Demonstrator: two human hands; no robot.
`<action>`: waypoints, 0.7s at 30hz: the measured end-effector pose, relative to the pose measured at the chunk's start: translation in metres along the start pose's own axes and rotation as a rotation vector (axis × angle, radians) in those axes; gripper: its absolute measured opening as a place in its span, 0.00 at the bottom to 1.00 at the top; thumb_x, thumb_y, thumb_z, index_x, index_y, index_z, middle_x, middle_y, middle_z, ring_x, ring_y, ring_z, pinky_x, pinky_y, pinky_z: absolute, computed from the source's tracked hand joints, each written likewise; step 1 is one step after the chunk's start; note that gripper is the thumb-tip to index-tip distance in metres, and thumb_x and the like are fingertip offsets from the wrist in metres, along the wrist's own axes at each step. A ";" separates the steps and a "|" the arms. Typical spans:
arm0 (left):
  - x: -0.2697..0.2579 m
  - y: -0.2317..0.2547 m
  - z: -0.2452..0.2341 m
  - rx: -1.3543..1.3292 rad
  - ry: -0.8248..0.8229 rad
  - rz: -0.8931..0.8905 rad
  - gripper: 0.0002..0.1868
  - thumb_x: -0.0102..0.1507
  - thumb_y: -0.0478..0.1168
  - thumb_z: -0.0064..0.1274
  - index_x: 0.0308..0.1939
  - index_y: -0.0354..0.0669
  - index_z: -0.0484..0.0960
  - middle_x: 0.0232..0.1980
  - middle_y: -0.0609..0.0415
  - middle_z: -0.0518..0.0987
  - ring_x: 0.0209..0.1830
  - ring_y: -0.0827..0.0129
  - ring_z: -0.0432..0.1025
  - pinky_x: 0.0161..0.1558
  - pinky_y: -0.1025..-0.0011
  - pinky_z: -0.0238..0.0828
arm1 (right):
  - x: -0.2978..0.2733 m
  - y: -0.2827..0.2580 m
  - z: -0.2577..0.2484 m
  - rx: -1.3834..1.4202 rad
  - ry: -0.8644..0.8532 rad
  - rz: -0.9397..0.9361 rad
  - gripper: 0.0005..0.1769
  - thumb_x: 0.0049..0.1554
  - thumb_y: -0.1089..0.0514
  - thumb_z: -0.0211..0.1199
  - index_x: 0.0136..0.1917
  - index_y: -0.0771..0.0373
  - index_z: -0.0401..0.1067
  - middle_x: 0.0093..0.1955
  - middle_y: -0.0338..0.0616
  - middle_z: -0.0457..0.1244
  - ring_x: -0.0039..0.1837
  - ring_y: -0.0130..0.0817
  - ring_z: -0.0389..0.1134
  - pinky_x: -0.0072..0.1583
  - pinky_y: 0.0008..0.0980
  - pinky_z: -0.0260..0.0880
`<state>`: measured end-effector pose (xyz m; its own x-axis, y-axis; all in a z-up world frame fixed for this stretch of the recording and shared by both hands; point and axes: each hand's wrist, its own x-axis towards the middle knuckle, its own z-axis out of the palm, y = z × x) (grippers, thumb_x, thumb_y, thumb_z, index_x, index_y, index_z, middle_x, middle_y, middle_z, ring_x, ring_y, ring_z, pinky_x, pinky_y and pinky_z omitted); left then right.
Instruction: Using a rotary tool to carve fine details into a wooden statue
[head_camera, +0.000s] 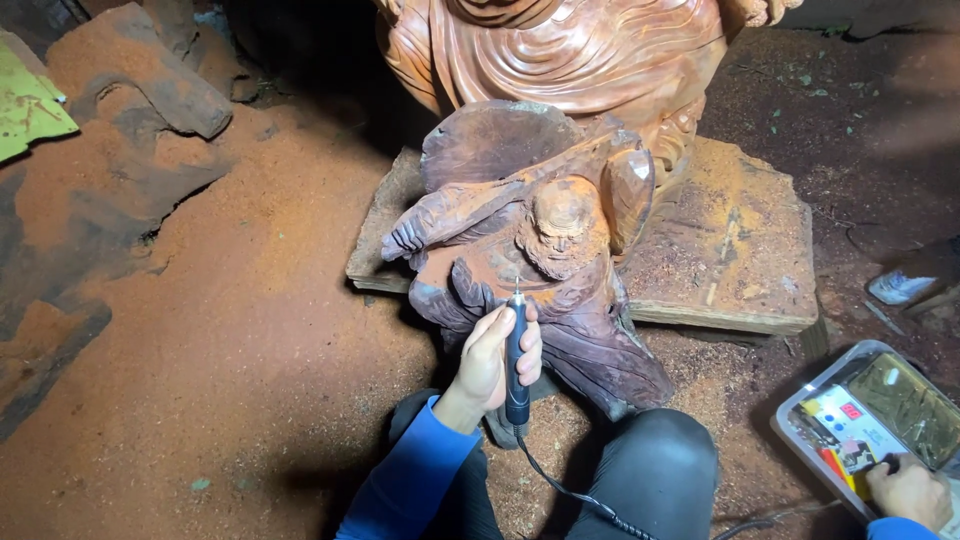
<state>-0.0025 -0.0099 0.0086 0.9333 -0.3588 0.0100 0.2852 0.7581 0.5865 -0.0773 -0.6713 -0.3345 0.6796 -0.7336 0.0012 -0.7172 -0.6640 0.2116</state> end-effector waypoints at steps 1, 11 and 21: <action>0.000 -0.001 -0.002 0.002 0.000 -0.001 0.13 0.73 0.46 0.41 0.49 0.38 0.68 0.31 0.55 0.68 0.18 0.73 0.62 0.19 0.75 0.59 | 0.004 0.001 0.008 0.002 -0.002 0.000 0.21 0.66 0.40 0.58 0.65 0.44 0.83 0.57 0.48 0.78 0.62 0.48 0.73 0.58 0.42 0.73; 0.010 -0.033 0.000 0.137 0.041 0.004 0.14 0.73 0.46 0.42 0.49 0.36 0.70 0.34 0.46 0.73 0.24 0.62 0.69 0.29 0.68 0.67 | -0.156 -0.156 -0.224 1.480 0.050 -0.535 0.05 0.69 0.66 0.62 0.57 0.69 0.77 0.54 0.51 0.70 0.58 0.36 0.70 0.70 0.35 0.68; 0.007 -0.072 0.049 0.724 -0.082 -0.127 0.18 0.72 0.53 0.43 0.53 0.42 0.71 0.61 0.33 0.79 0.57 0.60 0.77 0.48 0.72 0.80 | -0.314 -0.238 -0.326 1.809 -1.096 -0.811 0.22 0.56 0.58 0.64 0.61 0.68 0.67 0.27 0.60 0.71 0.25 0.42 0.72 0.33 0.33 0.76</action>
<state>-0.0277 -0.0937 0.0058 0.8754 -0.4809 -0.0501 0.1487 0.1693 0.9743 -0.0690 -0.2357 -0.0668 0.9424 0.3200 -0.0972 -0.1990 0.3030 -0.9320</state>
